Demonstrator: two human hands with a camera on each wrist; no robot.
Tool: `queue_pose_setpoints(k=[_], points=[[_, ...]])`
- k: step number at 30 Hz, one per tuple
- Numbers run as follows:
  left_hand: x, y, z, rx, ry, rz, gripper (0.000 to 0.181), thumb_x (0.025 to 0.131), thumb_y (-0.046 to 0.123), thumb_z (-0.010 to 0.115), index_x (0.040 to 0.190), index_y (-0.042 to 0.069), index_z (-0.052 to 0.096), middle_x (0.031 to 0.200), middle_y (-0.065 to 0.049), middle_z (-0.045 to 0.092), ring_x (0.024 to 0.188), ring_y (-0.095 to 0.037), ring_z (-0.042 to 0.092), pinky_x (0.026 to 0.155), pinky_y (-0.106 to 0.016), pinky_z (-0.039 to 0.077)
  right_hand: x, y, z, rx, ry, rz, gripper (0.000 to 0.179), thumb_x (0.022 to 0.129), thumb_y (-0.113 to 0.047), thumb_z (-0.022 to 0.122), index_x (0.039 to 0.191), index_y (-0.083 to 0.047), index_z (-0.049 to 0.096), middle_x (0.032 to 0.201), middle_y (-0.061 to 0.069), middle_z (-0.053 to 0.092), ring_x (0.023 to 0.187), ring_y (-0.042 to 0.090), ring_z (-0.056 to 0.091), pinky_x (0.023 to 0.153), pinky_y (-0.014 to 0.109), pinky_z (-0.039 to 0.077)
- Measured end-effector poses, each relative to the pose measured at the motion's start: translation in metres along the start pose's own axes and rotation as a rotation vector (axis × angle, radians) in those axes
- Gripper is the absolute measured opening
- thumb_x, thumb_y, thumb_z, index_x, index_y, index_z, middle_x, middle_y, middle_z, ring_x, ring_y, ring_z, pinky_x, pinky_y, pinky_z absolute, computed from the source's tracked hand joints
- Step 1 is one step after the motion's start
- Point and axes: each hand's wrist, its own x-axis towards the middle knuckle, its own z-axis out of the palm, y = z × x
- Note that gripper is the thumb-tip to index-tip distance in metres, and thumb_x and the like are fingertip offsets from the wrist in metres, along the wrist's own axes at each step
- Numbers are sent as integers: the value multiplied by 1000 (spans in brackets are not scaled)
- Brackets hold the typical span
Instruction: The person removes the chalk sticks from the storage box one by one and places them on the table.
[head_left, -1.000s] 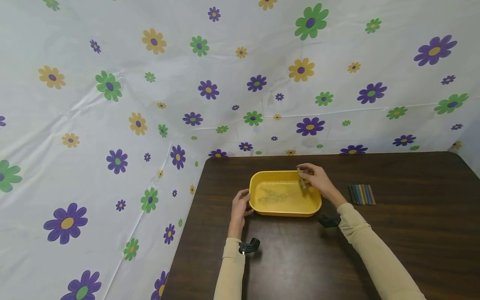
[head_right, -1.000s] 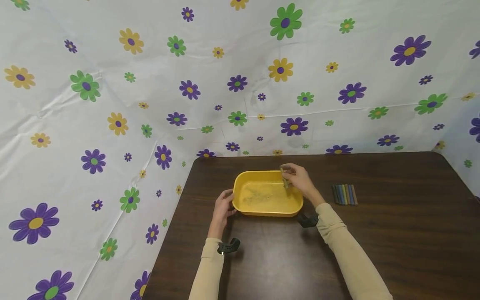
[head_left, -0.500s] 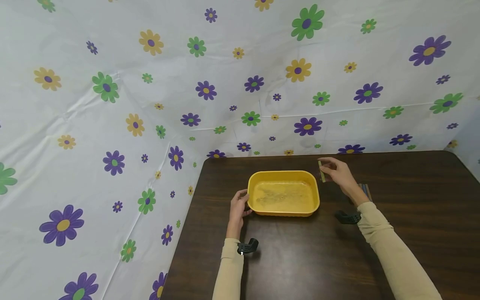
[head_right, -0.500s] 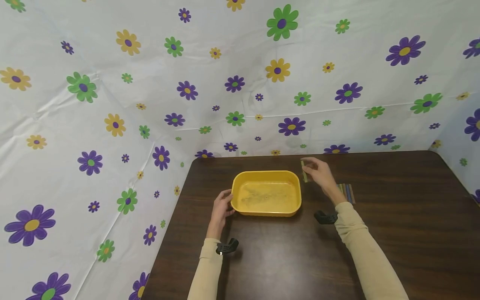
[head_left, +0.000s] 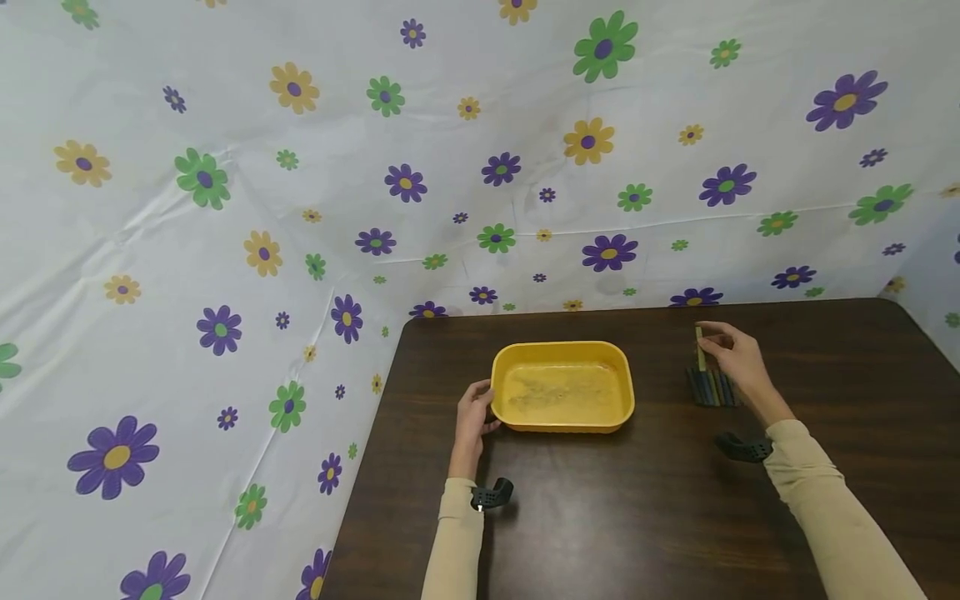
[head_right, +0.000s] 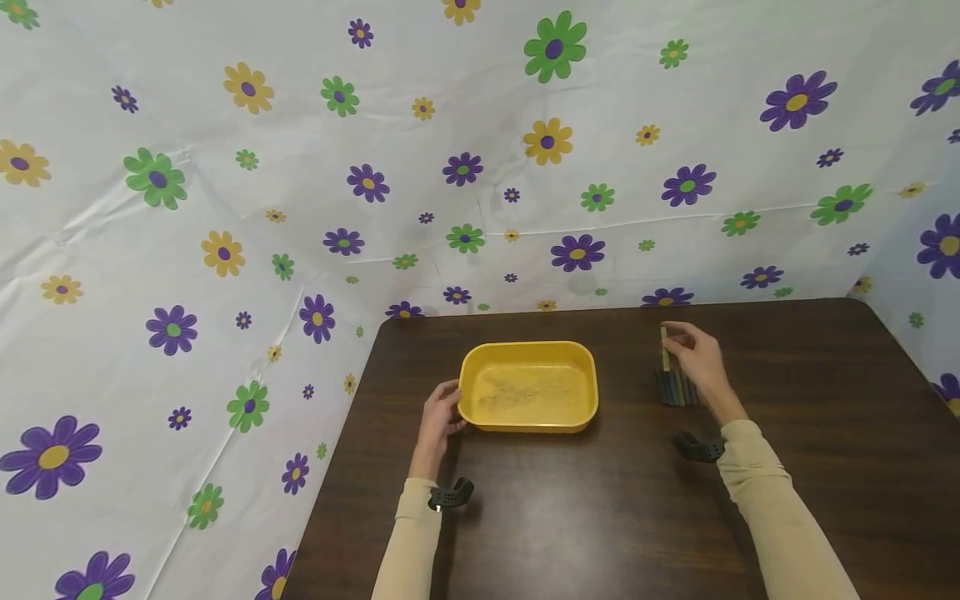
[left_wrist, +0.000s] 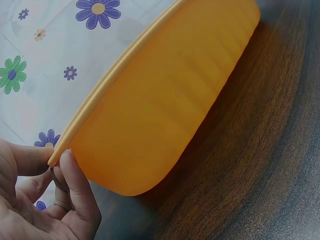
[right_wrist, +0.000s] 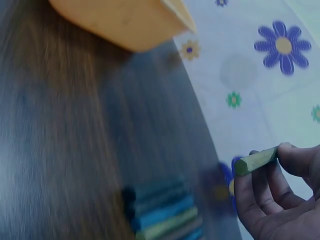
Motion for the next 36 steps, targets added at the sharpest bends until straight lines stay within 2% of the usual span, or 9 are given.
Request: queue_pose_setpoints(k=[3,5,10,13,25,27,29,33,36], points=[[0,0,0,1,-3,1,37,106,22,59,138,3,61,117,-23,61,87,-27,64,58,-25,54,-4,10,-10,-16,25,28,47,109,-19,55,149,6,48,102,-6,62,81,0,60,69,24,57],[0,0,-1,1,-6,-3,37,106,22,59,138,4,61,118,-23,61,88,-27,64,59,-25,54,-7,18,-16,-50,42,35,47,109,-19,55,148,7,48,102,-5,63,81,0,60,68,24,56],[0,1,-1,3,-7,-8,38,106,22,59,138,4,61,117,-22,61,87,-26,64,58,-25,54,-17,37,-27,-184,82,27,44,110,-18,53,146,8,51,115,22,64,80,3,53,61,27,47],[1,0,-1,-1,-2,-8,37,105,22,60,138,3,62,115,-21,61,86,-25,64,58,-25,54,-22,46,-31,-215,88,30,44,110,-17,52,145,9,51,122,33,61,78,4,51,58,28,43],[1,-1,-1,-20,0,-5,36,106,21,58,138,4,62,116,-21,61,82,-23,63,55,-23,52,-27,63,-34,-311,104,60,41,108,-13,55,141,11,53,119,38,62,80,19,58,58,31,45],[1,-1,-1,-20,1,-6,36,106,21,58,138,4,62,116,-21,61,82,-23,63,55,-23,52,-27,65,-33,-345,119,51,39,107,-11,55,138,13,55,116,38,63,79,26,60,63,38,49],[1,-1,-1,-18,5,-8,36,106,22,58,138,5,62,116,-21,61,83,-23,63,56,-23,52,-27,66,-31,-368,133,26,36,106,-7,56,134,15,56,110,38,65,78,37,62,75,52,49],[1,-1,0,-13,11,-11,36,106,22,59,137,5,63,115,-20,62,83,-23,63,56,-23,52,-25,67,-27,-399,153,-28,31,103,-2,57,126,18,57,100,38,66,87,54,60,97,73,31],[1,-1,0,-10,10,-6,35,106,22,59,137,4,63,112,-20,62,80,-21,63,56,-23,53,-24,68,-25,-412,154,-40,30,101,-1,58,124,18,58,98,37,66,91,56,59,102,75,25]])
